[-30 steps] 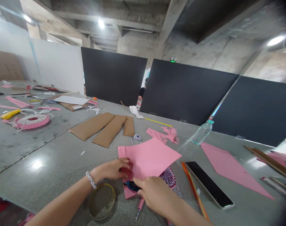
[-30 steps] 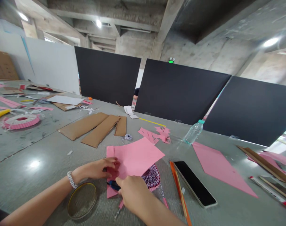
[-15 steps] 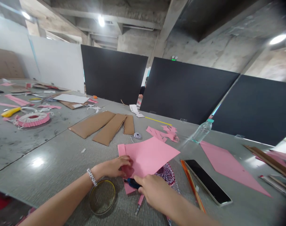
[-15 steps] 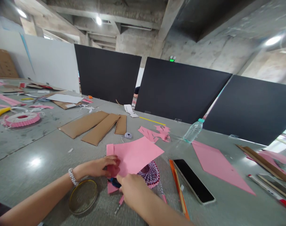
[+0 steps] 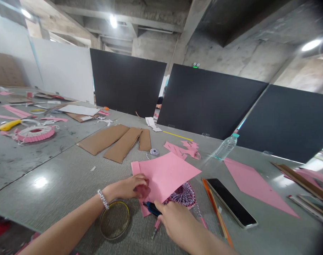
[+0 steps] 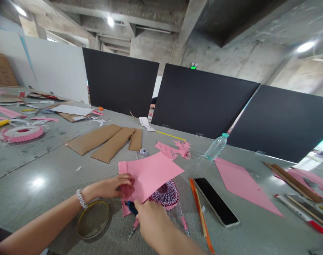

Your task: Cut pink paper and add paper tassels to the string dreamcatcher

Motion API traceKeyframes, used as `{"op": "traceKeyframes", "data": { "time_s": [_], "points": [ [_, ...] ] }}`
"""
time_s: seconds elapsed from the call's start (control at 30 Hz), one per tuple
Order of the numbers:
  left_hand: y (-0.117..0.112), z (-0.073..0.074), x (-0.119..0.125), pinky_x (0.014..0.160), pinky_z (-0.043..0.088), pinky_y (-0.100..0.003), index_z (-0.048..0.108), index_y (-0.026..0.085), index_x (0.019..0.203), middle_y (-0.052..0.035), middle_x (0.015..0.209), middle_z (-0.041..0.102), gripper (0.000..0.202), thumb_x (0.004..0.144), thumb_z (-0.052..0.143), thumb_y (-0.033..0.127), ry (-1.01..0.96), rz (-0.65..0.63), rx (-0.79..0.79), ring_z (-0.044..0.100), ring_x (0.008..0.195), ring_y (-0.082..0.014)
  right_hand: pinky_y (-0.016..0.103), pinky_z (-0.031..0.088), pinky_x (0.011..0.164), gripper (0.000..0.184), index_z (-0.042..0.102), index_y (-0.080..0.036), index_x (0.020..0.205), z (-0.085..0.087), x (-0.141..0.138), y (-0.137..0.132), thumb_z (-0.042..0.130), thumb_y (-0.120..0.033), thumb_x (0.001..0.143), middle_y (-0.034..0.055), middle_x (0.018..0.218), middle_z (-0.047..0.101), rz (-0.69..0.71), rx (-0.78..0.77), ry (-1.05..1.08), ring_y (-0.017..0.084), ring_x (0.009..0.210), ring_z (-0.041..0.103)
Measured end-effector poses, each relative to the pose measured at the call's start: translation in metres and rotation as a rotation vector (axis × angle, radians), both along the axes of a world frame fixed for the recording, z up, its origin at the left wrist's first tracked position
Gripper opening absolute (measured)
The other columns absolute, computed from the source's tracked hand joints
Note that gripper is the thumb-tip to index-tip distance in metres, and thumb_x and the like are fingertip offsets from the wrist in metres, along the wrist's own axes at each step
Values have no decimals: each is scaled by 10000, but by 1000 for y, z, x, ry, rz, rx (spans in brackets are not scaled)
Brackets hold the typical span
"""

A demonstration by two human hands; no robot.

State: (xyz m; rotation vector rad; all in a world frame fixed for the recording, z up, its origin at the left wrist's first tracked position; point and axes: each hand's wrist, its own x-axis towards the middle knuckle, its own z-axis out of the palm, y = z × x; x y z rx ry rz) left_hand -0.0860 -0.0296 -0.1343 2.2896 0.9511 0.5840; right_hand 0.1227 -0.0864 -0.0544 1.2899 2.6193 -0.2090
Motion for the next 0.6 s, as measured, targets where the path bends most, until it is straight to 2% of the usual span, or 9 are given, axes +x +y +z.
{"op": "traceKeyframes", "data": {
  "time_s": [0.2,0.37,0.5,0.6],
  "points": [
    [-1,1,0,982,317,-293,533,193,1014,-52,1194,458,419,650,541,-14,-13,-25,17,406,1144,-190,291,447,562,346,564,-163,1074,1,-1,-9,483,-50,758,117,869,687,-51,-57,-69,275,751,658],
    [-4,1,0,981,311,-301,521,187,1015,-62,1193,448,432,639,510,-25,-16,0,15,394,1146,-194,366,504,621,376,515,-132,1166,1,-6,-20,489,-110,791,165,860,678,-141,-77,-35,312,795,652],
    [-7,3,1,983,295,-305,522,186,1001,-59,1181,453,422,631,495,-15,-11,36,18,378,1155,-197,432,516,655,459,477,-54,1199,-10,-17,-28,525,-62,742,223,887,659,-278,-101,-37,336,814,645],
    [-9,3,3,980,289,-314,523,189,991,-52,1167,462,410,631,485,-4,-6,70,17,379,1150,-199,444,514,677,483,433,-7,1233,-22,-26,-35,467,-20,751,249,921,650,-370,-162,-18,334,842,639]
  ]
}}
